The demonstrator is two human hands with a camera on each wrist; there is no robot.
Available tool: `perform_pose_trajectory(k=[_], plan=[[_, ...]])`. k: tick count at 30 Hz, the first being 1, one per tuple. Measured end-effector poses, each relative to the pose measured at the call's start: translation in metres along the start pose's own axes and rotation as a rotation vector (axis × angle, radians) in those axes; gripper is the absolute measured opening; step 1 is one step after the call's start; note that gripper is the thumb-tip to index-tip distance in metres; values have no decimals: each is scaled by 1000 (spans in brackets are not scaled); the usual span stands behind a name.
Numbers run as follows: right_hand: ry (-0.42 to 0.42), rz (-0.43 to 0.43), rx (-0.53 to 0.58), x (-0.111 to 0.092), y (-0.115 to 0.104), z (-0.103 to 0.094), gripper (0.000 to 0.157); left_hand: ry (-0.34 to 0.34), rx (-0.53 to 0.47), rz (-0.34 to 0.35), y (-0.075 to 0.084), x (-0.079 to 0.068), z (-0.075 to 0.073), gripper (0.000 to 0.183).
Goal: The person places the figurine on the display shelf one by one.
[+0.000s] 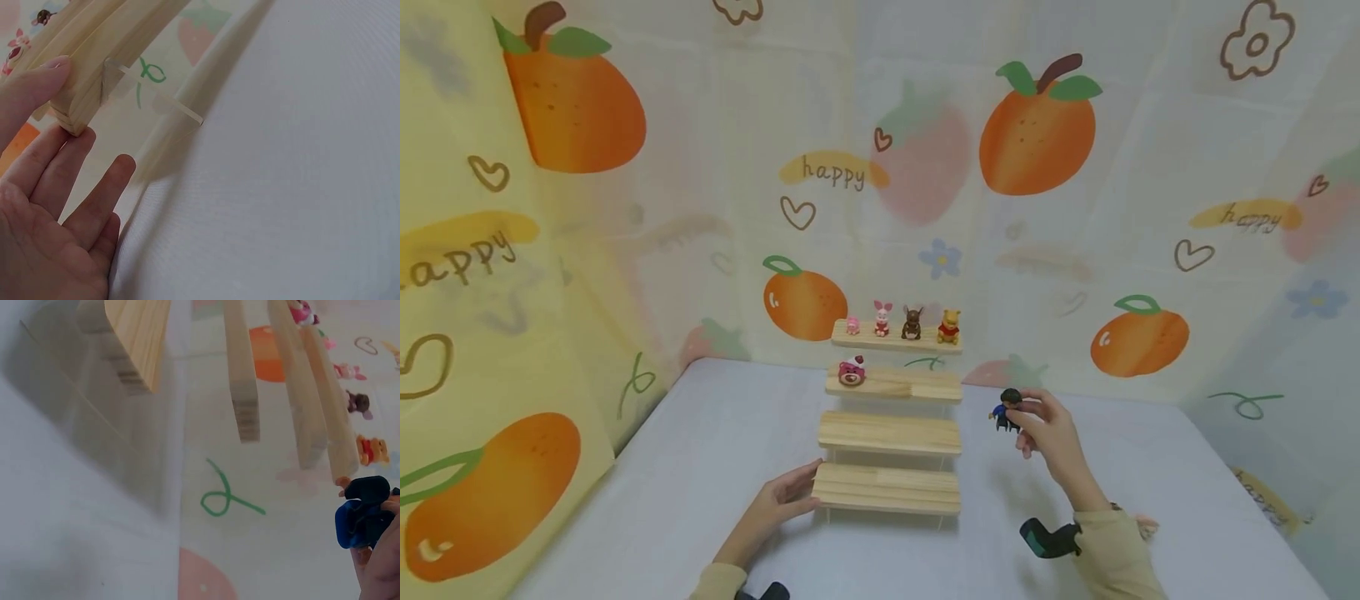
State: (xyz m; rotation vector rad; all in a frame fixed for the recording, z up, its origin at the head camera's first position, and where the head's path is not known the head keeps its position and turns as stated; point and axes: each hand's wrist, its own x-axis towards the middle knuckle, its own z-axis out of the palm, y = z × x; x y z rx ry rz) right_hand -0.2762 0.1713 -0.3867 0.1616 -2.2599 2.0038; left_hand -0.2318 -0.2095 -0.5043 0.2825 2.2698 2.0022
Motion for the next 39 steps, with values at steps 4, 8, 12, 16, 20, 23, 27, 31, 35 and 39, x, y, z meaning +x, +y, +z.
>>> perform_pose_trajectory(k=[4, 8, 12, 16, 20, 23, 27, 31, 35, 39], plan=[[13, 6, 22, 4, 0, 5, 30, 0, -4, 0, 1, 1, 1, 61], [20, 0, 47, 7, -3, 13, 31, 1, 0, 5, 1, 0, 0, 60], [30, 14, 71, 11, -9, 22, 34, -5, 26, 0, 1, 1, -2, 60], [24, 28, 84, 11, -12, 27, 35, -50, 19, 43, 4, 0, -1, 57], [13, 15, 90, 12, -11, 30, 34, -85, 0, 66, 3, -1, -1, 57], [-1, 1, 102, 14, -11, 37, 32, -92, 3, 68, -1, 0, -4, 58], [-26, -9, 139, 18, -13, 50, 32, -84, 25, 70, 0, -2, -7, 59], [-36, -14, 170, 22, -17, 61, 29, -73, 34, 69, 0, -3, -7, 58], [-34, -1, 197, 25, -20, 69, 30, -62, 27, 53, 1, -3, -5, 59], [-41, 7, 213, 27, -22, 76, 31, -41, 18, 21, 2, -2, -3, 60]])
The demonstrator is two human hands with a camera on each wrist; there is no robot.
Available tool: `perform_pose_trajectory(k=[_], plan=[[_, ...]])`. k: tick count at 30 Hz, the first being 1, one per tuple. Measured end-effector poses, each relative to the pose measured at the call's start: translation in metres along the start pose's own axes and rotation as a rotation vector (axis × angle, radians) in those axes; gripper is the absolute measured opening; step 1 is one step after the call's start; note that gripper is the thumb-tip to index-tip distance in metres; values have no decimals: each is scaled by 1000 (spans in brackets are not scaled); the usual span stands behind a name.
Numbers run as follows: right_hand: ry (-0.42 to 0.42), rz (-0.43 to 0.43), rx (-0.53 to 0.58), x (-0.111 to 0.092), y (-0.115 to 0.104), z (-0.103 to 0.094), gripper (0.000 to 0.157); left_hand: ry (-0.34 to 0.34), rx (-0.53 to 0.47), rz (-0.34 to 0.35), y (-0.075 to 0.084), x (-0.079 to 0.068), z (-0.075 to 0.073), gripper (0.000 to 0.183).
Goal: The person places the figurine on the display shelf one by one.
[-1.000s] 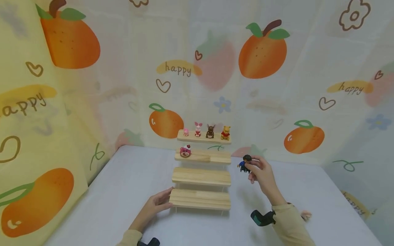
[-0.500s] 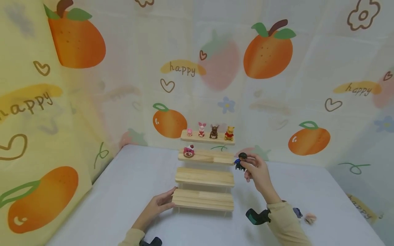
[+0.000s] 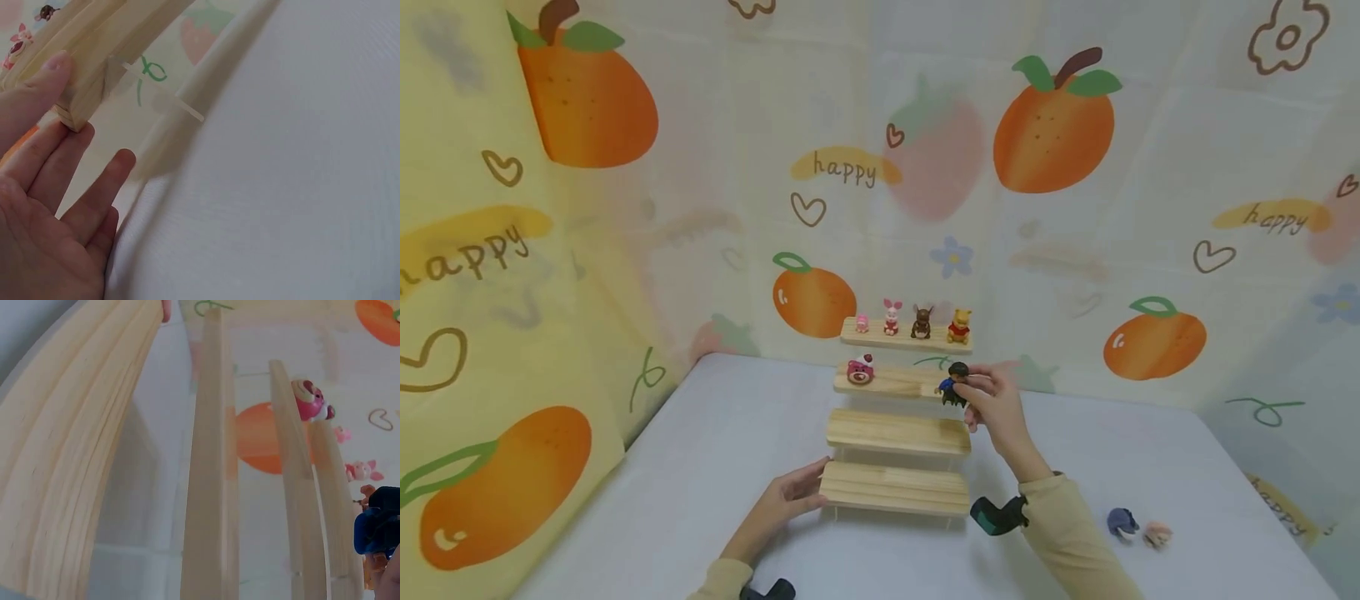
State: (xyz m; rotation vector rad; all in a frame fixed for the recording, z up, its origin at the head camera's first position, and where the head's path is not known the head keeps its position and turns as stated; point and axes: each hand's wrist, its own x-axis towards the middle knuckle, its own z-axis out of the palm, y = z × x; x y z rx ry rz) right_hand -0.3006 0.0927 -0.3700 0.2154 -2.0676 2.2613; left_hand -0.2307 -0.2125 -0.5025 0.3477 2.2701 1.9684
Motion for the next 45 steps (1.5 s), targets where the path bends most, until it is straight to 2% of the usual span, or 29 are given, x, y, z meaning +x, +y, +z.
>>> perform_pose_trajectory(k=[7, 12, 19, 31, 36, 45], plan=[[-17, -6, -2, 3, -1, 10, 25, -16, -9, 24, 0, 2, 2, 60], [-41, 3, -8, 4, -1, 18, 34, -27, -12, 39, -2, 0, 4, 58], [-103, -6, -47, 8, 3, 38, 34, 7, 37, 21, -8, -8, -1, 57], [-96, -34, -71, 27, 7, 54, 33, -7, 14, 39, -7, -1, -4, 58], [-82, -14, -83, 30, 9, 57, 31, -28, 9, 47, -2, 1, -3, 58], [-54, 51, -10, 31, 7, 62, 31, -51, -18, 54, 0, 2, -3, 57]])
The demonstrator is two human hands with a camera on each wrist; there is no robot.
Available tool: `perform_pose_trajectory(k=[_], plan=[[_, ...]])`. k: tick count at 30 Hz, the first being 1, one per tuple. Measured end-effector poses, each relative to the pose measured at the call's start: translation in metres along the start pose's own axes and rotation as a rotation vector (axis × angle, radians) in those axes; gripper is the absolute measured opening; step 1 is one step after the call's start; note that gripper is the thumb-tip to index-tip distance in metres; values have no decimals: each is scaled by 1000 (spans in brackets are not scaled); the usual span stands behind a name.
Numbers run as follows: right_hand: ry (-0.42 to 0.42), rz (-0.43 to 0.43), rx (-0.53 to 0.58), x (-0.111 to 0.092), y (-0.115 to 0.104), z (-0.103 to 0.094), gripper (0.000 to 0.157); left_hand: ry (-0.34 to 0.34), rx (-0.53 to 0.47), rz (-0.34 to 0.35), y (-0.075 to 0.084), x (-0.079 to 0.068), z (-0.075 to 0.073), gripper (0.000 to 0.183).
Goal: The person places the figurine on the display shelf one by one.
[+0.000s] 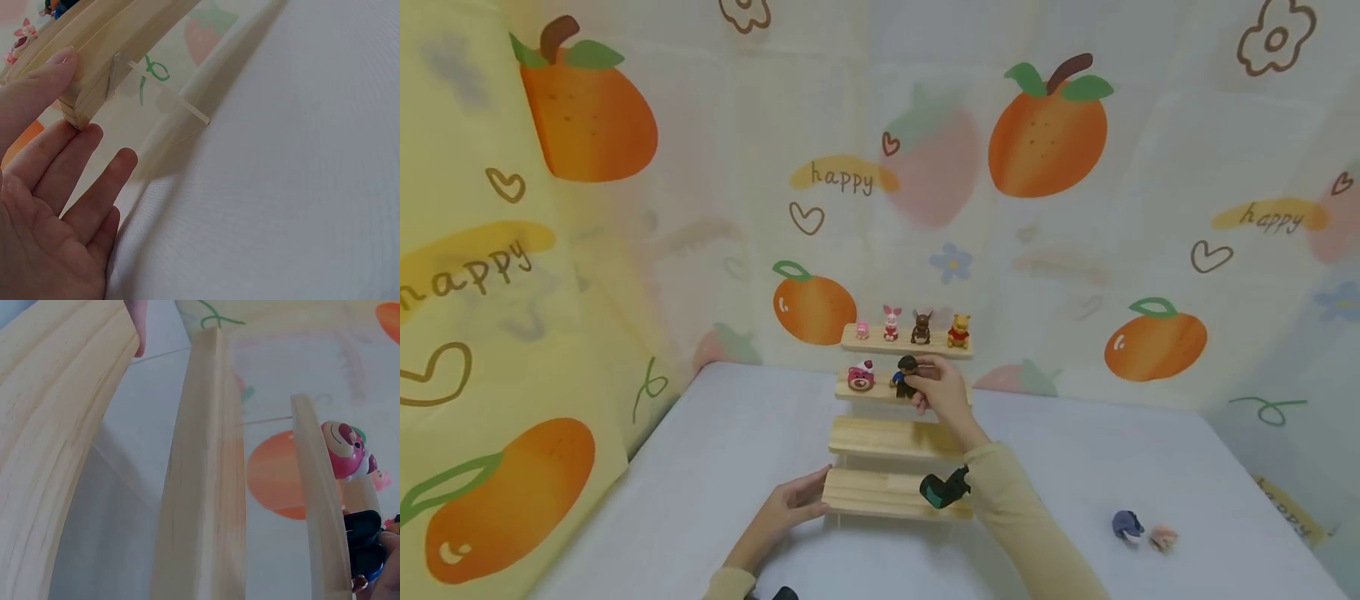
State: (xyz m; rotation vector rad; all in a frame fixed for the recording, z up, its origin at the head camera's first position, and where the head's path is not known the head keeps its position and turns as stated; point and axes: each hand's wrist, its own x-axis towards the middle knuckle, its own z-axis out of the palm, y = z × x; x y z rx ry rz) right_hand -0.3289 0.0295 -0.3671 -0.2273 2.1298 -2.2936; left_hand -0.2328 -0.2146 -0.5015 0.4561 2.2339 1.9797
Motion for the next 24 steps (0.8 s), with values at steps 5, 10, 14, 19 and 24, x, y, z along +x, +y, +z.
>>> perform_pose_trajectory(k=[5, 10, 14, 19, 24], plan=[[34, 37, 19, 5, 3, 3, 30, -6, 17, 5, -1, 2, 1, 59], [25, 53, 59, 6, 1, 11, 29, 11, 28, -14, -3, 2, -1, 59], [26, 52, 79, 8, 0, 16, 30, 15, 21, -18, -1, 3, -2, 60], [49, 61, 80, 9, 4, 19, 34, 4, 7, -17, -1, 1, 0, 60], [57, 50, 80, 9, 6, 22, 37, 14, 24, -23, -2, 0, 1, 59]])
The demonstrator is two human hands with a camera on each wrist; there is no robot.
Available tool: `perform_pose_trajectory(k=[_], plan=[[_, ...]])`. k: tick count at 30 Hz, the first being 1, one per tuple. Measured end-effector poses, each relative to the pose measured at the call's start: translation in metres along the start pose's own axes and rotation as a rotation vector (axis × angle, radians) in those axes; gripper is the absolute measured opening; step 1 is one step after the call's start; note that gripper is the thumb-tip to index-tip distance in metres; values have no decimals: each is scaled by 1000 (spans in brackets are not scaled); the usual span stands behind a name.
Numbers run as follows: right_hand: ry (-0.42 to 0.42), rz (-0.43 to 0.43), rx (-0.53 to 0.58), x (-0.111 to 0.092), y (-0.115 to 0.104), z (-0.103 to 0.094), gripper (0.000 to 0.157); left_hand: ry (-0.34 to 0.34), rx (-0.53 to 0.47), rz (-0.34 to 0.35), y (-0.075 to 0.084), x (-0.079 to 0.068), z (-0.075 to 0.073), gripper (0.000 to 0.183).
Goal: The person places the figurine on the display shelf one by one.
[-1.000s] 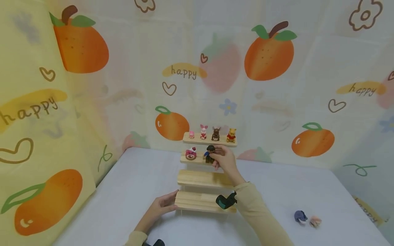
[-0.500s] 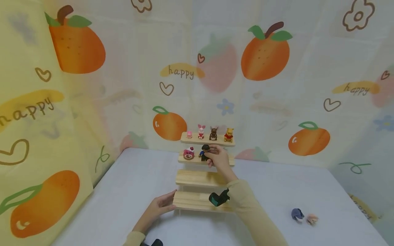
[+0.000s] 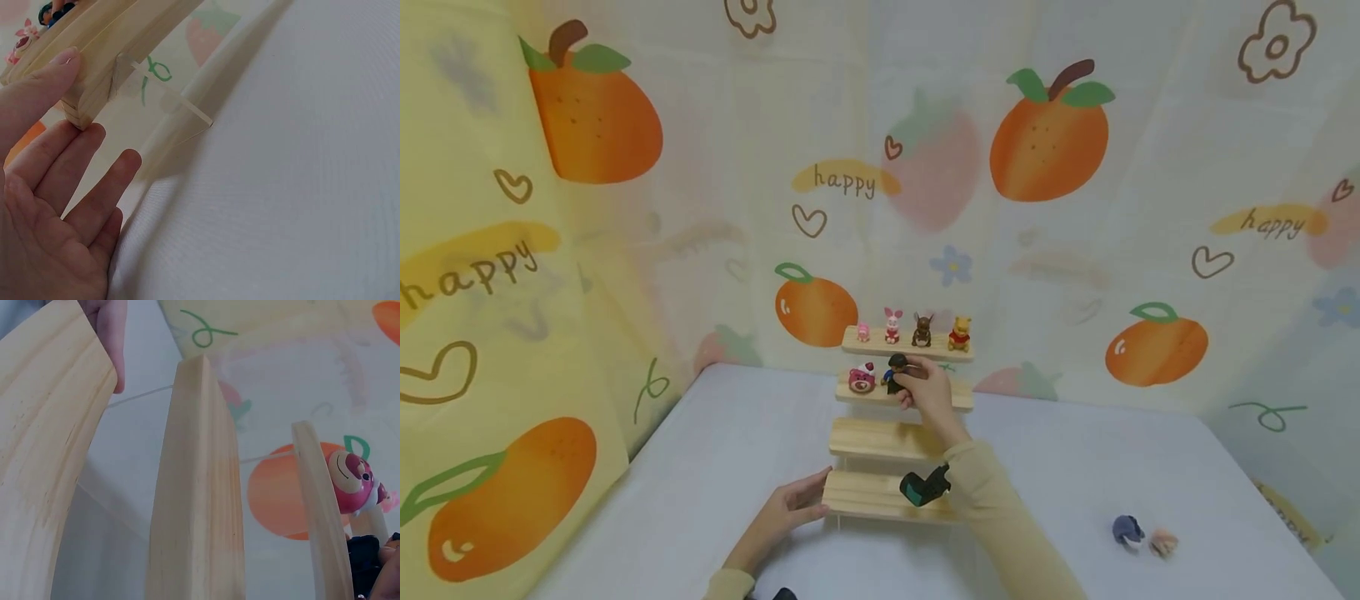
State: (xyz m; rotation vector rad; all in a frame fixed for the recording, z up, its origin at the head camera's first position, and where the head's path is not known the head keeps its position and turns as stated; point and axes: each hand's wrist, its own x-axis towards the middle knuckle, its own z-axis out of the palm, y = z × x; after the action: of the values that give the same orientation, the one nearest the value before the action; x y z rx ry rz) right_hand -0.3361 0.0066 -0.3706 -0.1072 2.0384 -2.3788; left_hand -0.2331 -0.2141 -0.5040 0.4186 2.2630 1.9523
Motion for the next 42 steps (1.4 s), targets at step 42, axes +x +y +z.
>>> perform_pose_trajectory(k=[42], plan=[[-112, -60, -106, -57, 9, -98, 38, -62, 1, 68, 0, -2, 0, 56]])
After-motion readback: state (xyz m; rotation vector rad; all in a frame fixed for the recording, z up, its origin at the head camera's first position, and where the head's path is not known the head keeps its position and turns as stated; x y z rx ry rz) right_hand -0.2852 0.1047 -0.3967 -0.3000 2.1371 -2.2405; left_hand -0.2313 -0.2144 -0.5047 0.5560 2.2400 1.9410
